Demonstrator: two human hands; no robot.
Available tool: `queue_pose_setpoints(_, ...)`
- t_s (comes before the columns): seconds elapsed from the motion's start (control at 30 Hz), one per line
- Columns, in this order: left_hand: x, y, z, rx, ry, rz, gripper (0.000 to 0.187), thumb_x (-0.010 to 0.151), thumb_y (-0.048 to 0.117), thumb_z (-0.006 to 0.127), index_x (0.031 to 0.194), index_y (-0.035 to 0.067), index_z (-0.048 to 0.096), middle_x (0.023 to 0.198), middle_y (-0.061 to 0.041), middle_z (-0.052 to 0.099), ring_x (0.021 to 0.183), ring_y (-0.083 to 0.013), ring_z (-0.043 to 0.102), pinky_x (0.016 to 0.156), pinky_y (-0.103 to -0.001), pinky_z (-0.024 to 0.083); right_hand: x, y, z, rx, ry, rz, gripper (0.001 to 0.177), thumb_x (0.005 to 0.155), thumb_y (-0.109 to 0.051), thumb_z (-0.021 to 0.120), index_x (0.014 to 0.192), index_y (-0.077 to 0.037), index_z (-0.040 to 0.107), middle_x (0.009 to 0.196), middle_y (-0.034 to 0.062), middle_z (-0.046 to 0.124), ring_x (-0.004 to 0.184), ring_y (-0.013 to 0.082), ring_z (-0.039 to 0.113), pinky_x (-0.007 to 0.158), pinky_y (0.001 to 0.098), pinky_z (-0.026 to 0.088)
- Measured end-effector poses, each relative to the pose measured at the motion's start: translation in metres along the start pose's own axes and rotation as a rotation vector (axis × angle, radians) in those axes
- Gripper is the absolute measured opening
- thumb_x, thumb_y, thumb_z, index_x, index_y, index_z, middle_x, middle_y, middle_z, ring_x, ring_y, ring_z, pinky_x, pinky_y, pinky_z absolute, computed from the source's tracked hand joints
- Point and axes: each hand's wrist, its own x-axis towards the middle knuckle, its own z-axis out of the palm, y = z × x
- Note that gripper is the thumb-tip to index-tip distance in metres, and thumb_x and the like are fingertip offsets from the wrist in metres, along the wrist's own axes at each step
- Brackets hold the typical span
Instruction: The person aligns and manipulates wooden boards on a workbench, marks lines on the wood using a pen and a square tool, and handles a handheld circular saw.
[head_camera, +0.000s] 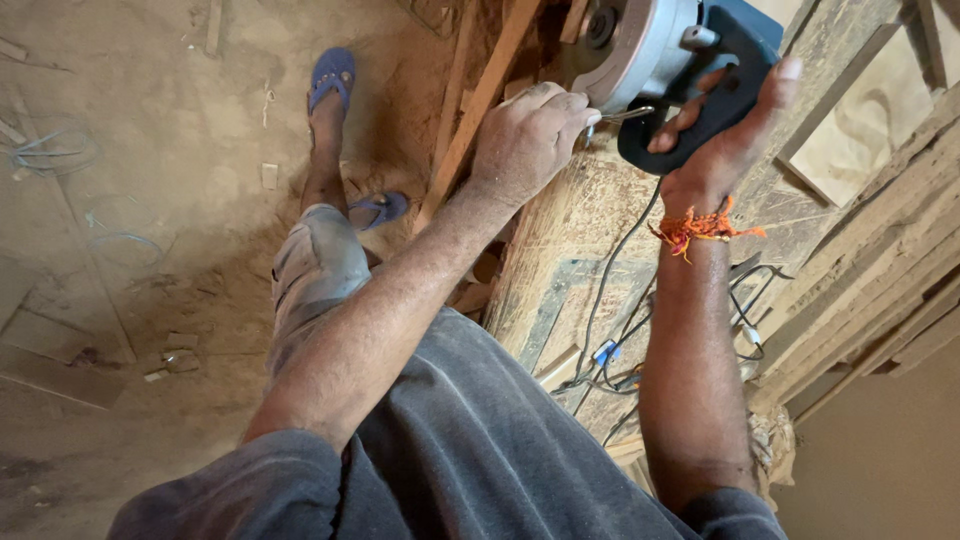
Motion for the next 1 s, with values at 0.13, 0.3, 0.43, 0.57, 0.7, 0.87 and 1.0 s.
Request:
queue_pose_setpoints(0.13,0.003,0.001,-0.002,-0.019,0.005,-0.015,0.02,0.098,0.026,0.072,0.1,0.007,0.077,0.094,-0.005,0.074,0.086,-0.0202,0.074,0.075,-0.033,0.062,0.004,-0.002,0.001,0.002,-0.012,-0.012,0.075,0.087,-0.081,0.059,0.096,-0.007,0.065,0.065,0.0071,0.055,0.05,0.0206,0.056,0.045,0.0373,0.049)
queue_pose_setpoints(0.3,0.007,0.001,-0.002,-0.028,0.018,-0.007,0.019,0.098,0.026,0.072,0.099,0.007,0.076,0.094,-0.004,0.074,0.087,-0.0198,0.075,0.077,-0.033,0.062,0.008,-0.003,0.001,0.046,-0.016,0.025,0.074,0.087,-0.08,0.06,0.096,-0.007,0.064,0.067,0.0068,0.055,0.052,0.0205,0.056,0.046,0.0383,0.05)
queue_pose_setpoints(0.43,0.011,-0.003,0.003,-0.013,0.029,-0.009,0.021,0.097,0.028,0.073,0.097,0.007,0.076,0.091,-0.004,0.074,0.085,-0.02,0.075,0.076,-0.034,0.062,0.011,-0.004,0.002,0.003,-0.025,-0.009,0.076,0.087,-0.082,0.059,0.096,-0.006,0.065,0.066,0.0071,0.055,0.051,0.0203,0.056,0.046,0.0385,0.05)
queue_pose_setpoints(0.57,0.012,-0.01,0.01,-0.018,0.007,-0.011,0.022,0.099,0.029,0.071,0.099,0.007,0.076,0.092,-0.005,0.075,0.085,-0.0192,0.075,0.075,-0.033,0.062,0.014,-0.005,0.003,-0.011,-0.056,-0.034,0.077,0.087,-0.082,0.058,0.096,-0.006,0.065,0.067,0.0073,0.056,0.052,0.0204,0.057,0.047,0.0387,0.051)
queue_pose_setpoints(0.7,0.015,-0.016,0.017,-0.008,0.021,0.003,0.025,0.098,0.03,0.071,0.099,0.006,0.077,0.092,-0.007,0.076,0.085,-0.0207,0.075,0.074,-0.034,0.063,0.019,-0.007,0.004,0.008,-0.044,-0.031,0.076,0.087,-0.081,0.059,0.096,-0.006,0.065,0.068,0.0079,0.056,0.051,0.0205,0.056,0.045,0.0378,0.049)
queue_pose_setpoints(0.87,0.024,-0.019,0.02,-0.002,0.029,0.001,0.026,0.099,0.031,0.07,0.1,0.006,0.077,0.093,-0.007,0.076,0.085,-0.0211,0.076,0.074,-0.034,0.063,0.035,-0.003,0.0,0.072,-0.073,-0.074,0.076,0.089,-0.077,0.059,0.098,-0.003,0.063,0.073,0.0083,0.055,0.054,0.0225,0.056,0.045,0.0395,0.048)
queue_pose_setpoints(1.0,0.033,-0.023,0.024,0.01,0.06,0.014,0.028,0.098,0.033,0.07,0.1,0.006,0.076,0.094,-0.008,0.077,0.085,-0.0223,0.076,0.074,-0.035,0.063,0.048,-0.002,-0.002,0.082,-0.105,-0.038,0.077,0.089,-0.079,0.059,0.098,-0.003,0.062,0.068,0.0095,0.053,0.052,0.0237,0.055,0.048,0.0401,0.047)
